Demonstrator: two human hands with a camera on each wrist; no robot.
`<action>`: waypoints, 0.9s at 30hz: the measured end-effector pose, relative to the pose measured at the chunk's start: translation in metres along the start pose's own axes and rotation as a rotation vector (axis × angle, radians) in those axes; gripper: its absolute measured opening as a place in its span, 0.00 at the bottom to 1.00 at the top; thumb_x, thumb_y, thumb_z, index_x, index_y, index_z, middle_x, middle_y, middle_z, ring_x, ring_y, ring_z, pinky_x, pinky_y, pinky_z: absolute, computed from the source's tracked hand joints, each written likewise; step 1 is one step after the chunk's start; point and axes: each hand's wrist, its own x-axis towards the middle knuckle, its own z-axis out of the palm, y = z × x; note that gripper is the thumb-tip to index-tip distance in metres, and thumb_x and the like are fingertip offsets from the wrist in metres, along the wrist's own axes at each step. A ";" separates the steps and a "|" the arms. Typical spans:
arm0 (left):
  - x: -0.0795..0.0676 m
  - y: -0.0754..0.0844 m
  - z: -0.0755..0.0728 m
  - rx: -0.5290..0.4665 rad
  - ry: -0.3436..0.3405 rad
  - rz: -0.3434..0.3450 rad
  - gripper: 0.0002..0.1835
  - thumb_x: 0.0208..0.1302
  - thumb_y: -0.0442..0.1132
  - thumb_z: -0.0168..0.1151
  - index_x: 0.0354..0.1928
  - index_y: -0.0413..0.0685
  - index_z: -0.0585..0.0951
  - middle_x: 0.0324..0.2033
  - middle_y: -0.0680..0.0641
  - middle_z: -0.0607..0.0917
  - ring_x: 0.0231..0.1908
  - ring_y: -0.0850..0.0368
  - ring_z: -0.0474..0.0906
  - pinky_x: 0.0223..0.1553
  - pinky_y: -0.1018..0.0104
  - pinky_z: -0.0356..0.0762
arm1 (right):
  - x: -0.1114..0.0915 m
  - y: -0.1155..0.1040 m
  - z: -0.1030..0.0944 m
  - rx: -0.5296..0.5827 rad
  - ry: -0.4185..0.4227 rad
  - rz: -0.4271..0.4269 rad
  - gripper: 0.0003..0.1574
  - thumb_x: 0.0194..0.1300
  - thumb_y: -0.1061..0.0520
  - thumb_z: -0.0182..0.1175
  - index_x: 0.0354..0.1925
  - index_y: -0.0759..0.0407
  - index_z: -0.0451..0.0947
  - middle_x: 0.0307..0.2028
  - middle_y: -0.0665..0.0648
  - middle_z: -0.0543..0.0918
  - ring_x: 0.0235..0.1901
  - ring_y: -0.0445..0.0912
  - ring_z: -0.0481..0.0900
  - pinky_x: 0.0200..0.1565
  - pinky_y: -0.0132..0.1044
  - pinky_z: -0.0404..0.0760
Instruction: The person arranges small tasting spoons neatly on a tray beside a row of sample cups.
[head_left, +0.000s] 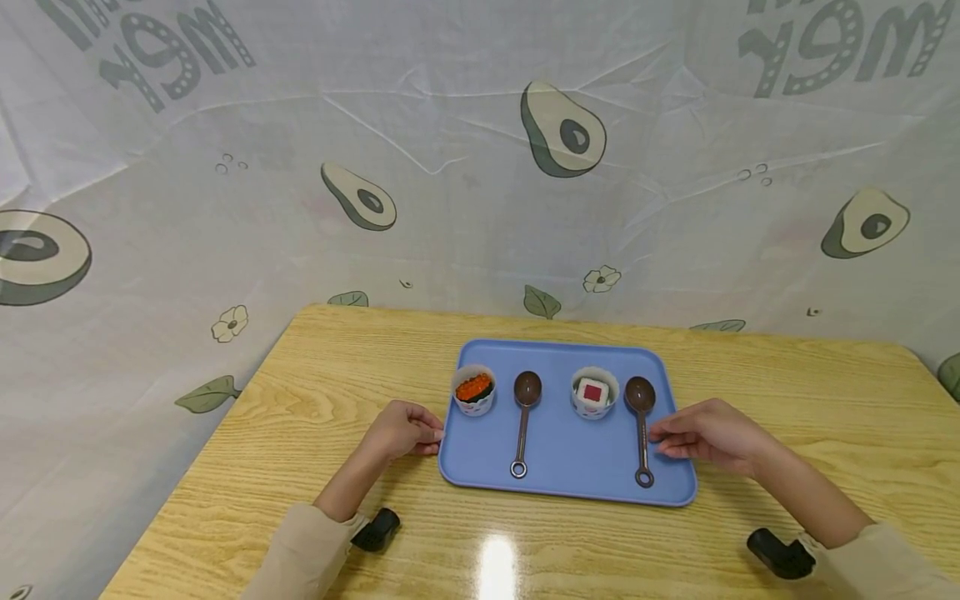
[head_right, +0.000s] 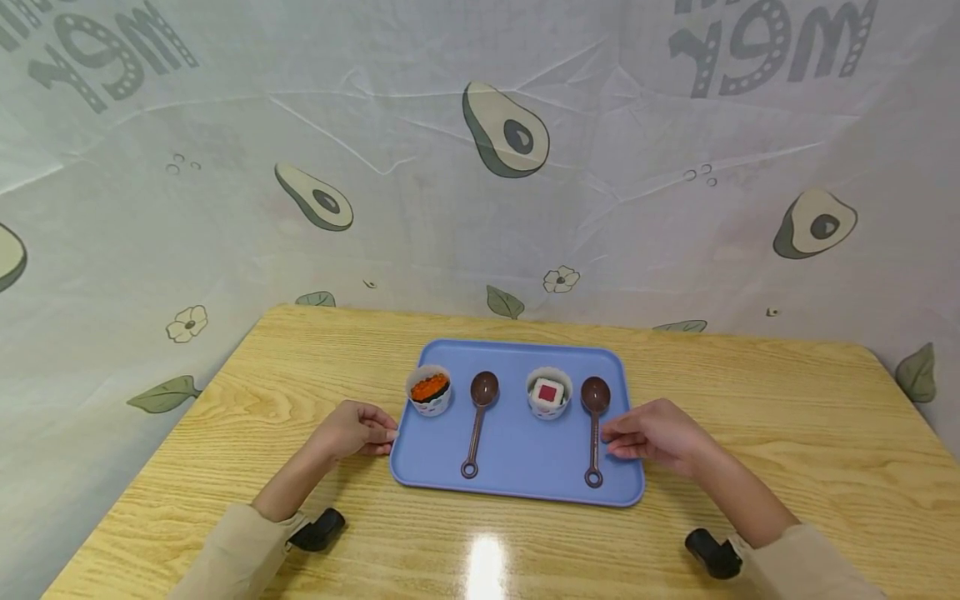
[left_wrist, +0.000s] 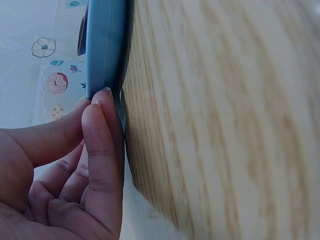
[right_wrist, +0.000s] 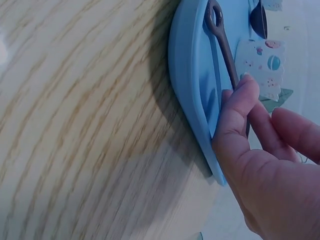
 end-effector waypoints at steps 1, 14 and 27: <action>0.001 0.000 0.000 0.001 0.004 -0.003 0.02 0.56 0.21 0.58 0.32 0.26 0.79 0.19 0.43 0.79 0.19 0.59 0.78 0.25 0.67 0.81 | -0.001 0.000 -0.001 0.004 -0.001 0.000 0.14 0.65 0.67 0.49 0.42 0.77 0.77 0.34 0.60 0.83 0.31 0.45 0.82 0.40 0.35 0.82; 0.001 0.002 0.002 0.026 0.016 -0.005 0.02 0.55 0.21 0.59 0.31 0.27 0.79 0.20 0.43 0.79 0.19 0.58 0.78 0.25 0.67 0.81 | -0.011 -0.003 -0.018 -0.033 0.030 -0.034 0.13 0.66 0.63 0.51 0.42 0.67 0.80 0.37 0.56 0.83 0.33 0.45 0.80 0.39 0.36 0.82; -0.001 0.003 0.002 0.092 0.025 0.024 0.02 0.54 0.23 0.61 0.30 0.28 0.79 0.20 0.44 0.80 0.21 0.57 0.79 0.25 0.65 0.82 | -0.027 -0.005 -0.047 -0.209 0.203 -0.141 0.16 0.70 0.60 0.47 0.49 0.68 0.75 0.38 0.51 0.81 0.36 0.45 0.80 0.39 0.37 0.82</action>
